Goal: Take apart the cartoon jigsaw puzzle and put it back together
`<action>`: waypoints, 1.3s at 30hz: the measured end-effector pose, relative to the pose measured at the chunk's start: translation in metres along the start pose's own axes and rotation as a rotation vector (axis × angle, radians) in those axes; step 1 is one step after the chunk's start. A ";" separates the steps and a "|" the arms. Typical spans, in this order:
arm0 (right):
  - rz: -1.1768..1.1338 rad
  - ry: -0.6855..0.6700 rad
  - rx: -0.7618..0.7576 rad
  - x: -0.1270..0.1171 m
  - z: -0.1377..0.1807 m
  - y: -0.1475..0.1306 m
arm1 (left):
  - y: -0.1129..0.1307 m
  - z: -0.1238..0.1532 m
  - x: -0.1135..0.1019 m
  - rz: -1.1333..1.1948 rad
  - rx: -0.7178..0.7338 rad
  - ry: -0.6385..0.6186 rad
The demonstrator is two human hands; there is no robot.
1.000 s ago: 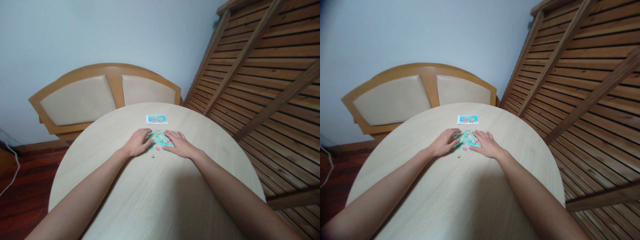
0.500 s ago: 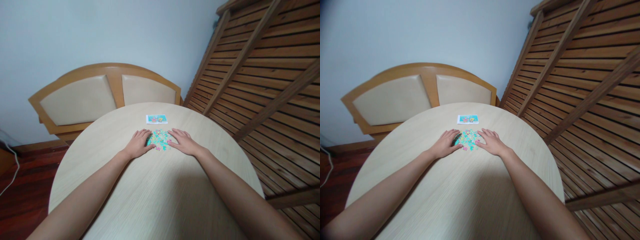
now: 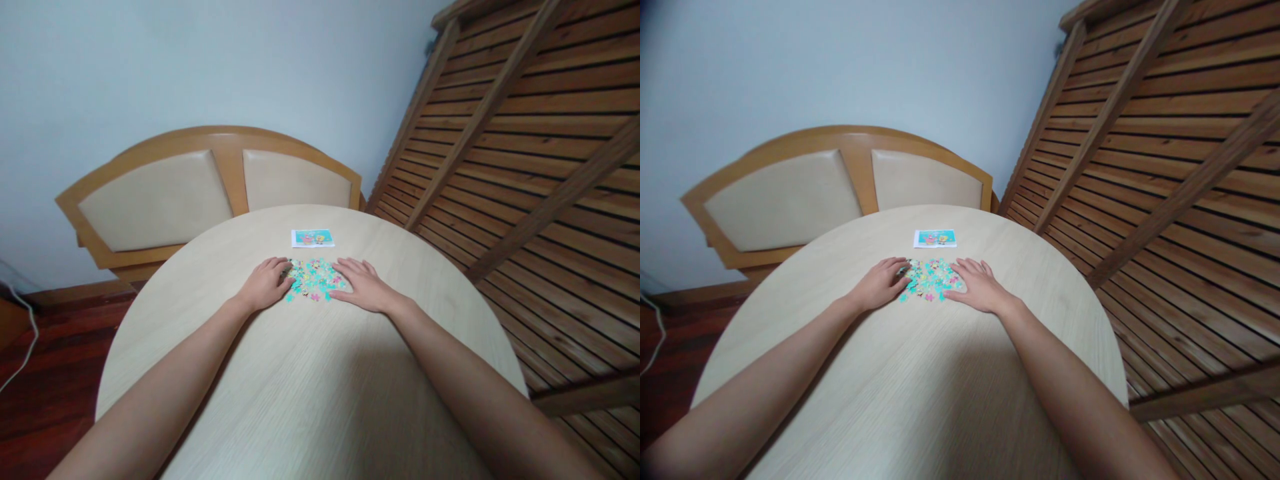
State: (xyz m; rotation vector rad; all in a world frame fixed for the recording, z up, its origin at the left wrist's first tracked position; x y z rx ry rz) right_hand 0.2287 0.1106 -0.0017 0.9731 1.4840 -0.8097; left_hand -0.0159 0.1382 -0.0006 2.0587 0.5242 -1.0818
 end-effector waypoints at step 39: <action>-0.058 0.272 -0.009 -0.010 -0.005 -0.012 | 0.042 -0.002 0.002 0.098 0.209 -0.039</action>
Point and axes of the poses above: each hand's wrist, its own z-axis away from the middle knuckle, its own x-axis out of the palm, y = z × x, the point moved 6 cm from there along -z, towards the middle knuckle, and after that the axes turned 15 degrees about z, right-handed, at the moved point
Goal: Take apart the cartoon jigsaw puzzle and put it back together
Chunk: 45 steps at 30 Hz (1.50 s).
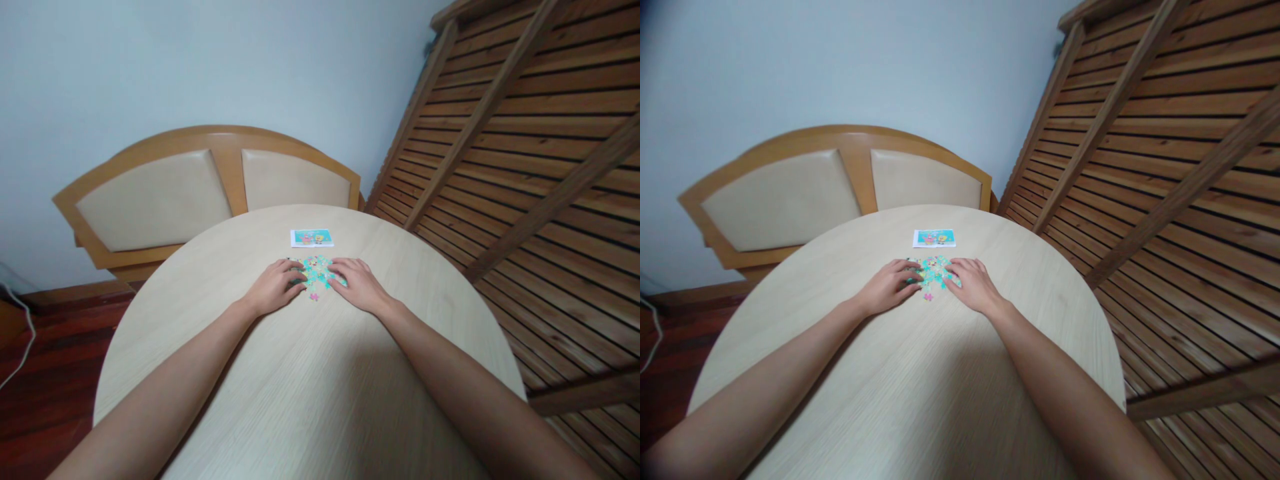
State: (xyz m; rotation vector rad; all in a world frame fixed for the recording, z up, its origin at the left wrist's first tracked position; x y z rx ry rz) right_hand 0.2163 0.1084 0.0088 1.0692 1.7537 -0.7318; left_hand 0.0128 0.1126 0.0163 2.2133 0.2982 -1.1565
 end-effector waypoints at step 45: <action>0.015 -0.047 -0.045 0.005 0.002 -0.002 | 0.025 -0.005 -0.001 -0.064 0.042 -0.019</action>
Point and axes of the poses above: each hand's wrist, its own z-axis away from the middle knuckle, its own x-axis out of the palm, y = z × x, the point moved 6 cm from there along -z, towards the middle knuckle, and after that the axes turned 15 degrees about z, right-handed, at the moved point
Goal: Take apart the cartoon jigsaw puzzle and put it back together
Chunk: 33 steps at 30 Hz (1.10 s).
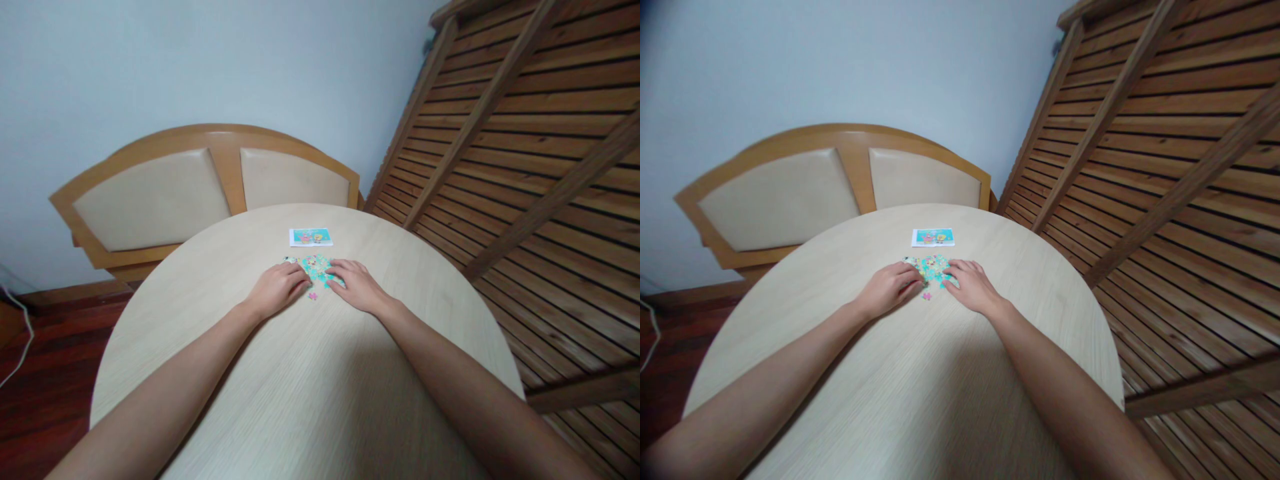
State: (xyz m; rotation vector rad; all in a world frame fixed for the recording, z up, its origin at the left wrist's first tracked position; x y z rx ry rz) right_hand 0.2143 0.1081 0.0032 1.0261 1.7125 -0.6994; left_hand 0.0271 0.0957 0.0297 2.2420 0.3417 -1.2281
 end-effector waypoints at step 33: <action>0.014 -0.031 0.311 -0.011 -0.001 0.022 | 0.059 0.005 0.027 0.024 0.357 -0.298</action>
Point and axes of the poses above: each hand's wrist, its own z-axis away from the middle knuckle, its own x-axis out of the palm, y = z × x, the point moved 6 cm from there along -z, towards the middle knuckle, and after that the axes turned 15 degrees about z, right-handed, at the moved point
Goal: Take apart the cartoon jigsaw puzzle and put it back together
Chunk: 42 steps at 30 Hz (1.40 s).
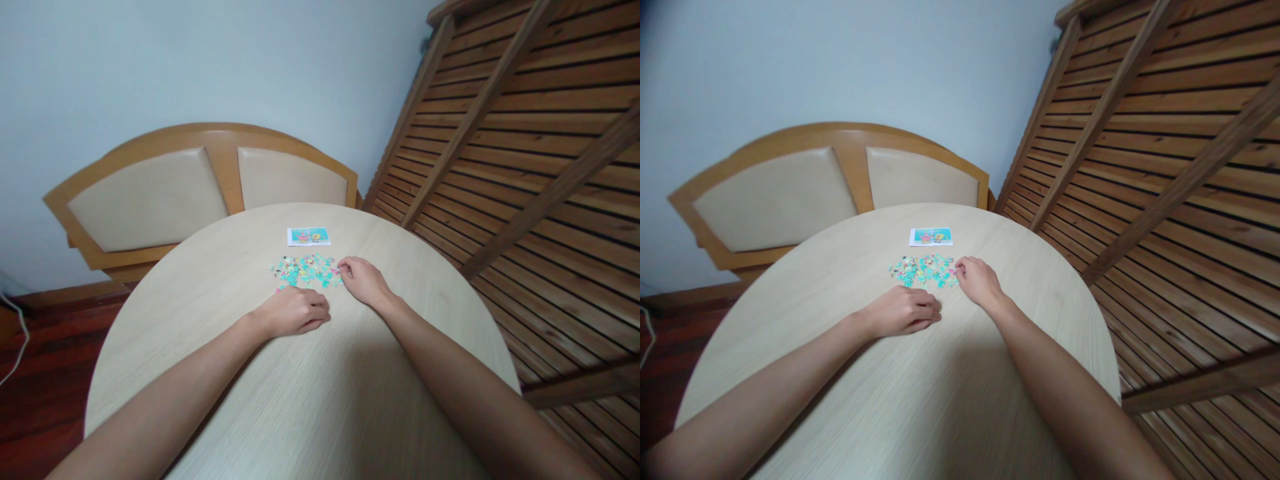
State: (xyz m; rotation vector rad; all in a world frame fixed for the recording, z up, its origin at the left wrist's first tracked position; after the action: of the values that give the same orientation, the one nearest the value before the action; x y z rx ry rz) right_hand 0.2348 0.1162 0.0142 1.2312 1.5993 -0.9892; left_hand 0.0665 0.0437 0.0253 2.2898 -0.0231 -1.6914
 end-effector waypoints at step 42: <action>0.003 -0.070 -0.147 0.003 0.000 0.013 | -0.088 0.049 -0.026 -0.049 -0.581 0.309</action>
State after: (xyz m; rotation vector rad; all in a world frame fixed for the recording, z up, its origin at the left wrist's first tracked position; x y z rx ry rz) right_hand 0.2474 0.1200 0.0103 1.0873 1.5854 -0.8862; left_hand -0.0013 0.1221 0.0147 2.0698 0.5211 -1.1407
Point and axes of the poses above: each hand's wrist, its own z-axis away from the middle knuckle, its own x-axis out of the palm, y = z × x, the point moved 6 cm from there along -z, towards the middle knuckle, and after that the axes turned 15 degrees about z, right-handed, at the moved point
